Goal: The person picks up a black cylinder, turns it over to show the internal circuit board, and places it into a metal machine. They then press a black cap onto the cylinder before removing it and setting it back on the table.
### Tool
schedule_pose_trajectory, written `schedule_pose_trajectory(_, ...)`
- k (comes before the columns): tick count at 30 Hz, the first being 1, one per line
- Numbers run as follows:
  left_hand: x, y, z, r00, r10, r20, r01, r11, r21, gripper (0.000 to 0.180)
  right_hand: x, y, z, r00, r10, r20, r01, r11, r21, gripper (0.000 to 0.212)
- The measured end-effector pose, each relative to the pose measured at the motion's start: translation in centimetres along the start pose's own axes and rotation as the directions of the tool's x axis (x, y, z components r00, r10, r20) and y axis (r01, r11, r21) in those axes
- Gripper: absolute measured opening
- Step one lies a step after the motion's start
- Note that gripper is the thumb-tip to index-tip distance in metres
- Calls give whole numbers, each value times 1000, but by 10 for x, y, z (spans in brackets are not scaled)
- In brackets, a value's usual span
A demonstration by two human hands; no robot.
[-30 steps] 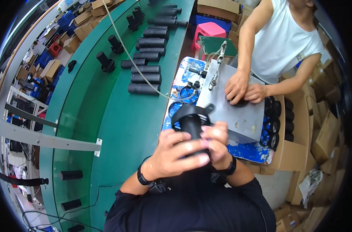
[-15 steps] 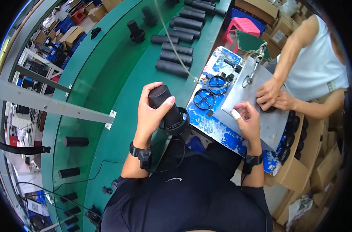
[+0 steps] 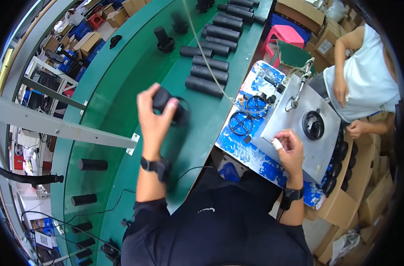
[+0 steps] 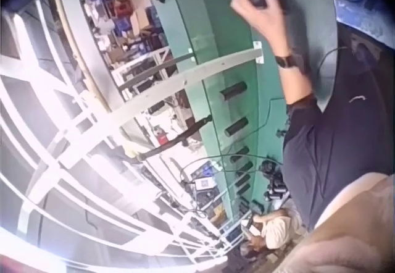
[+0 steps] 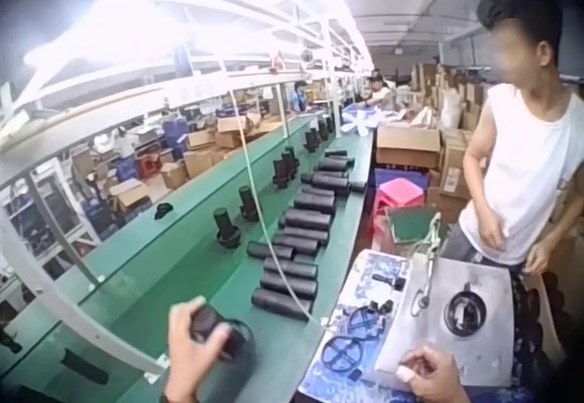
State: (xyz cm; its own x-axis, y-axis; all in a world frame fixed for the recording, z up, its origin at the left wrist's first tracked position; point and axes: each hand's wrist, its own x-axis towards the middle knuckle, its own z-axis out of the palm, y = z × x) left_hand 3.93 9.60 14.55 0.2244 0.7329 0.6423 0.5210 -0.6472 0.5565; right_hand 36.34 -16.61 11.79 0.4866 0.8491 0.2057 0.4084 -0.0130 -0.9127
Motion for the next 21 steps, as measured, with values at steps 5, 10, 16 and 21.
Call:
schedule_pose_trajectory(5,89,-132,-5,970,-180,-163,237,845,480,61,1,-5,-1,1000,-28,-8,27,997,-66,16)
schedule_pose_trajectory(10,98,-234,-7,906,-383,-179,405,668,624,58,4,-2,3,998,-56,-26,55,998,-33,16)
schedule_pose_trajectory(16,105,-163,43,968,-211,138,73,759,647,72,3,-17,-1,995,-54,-81,42,989,-140,15)
schedule_pose_trajectory(21,43,-115,122,828,192,527,-338,921,195,86,7,-17,6,985,-134,-106,114,978,-175,16)
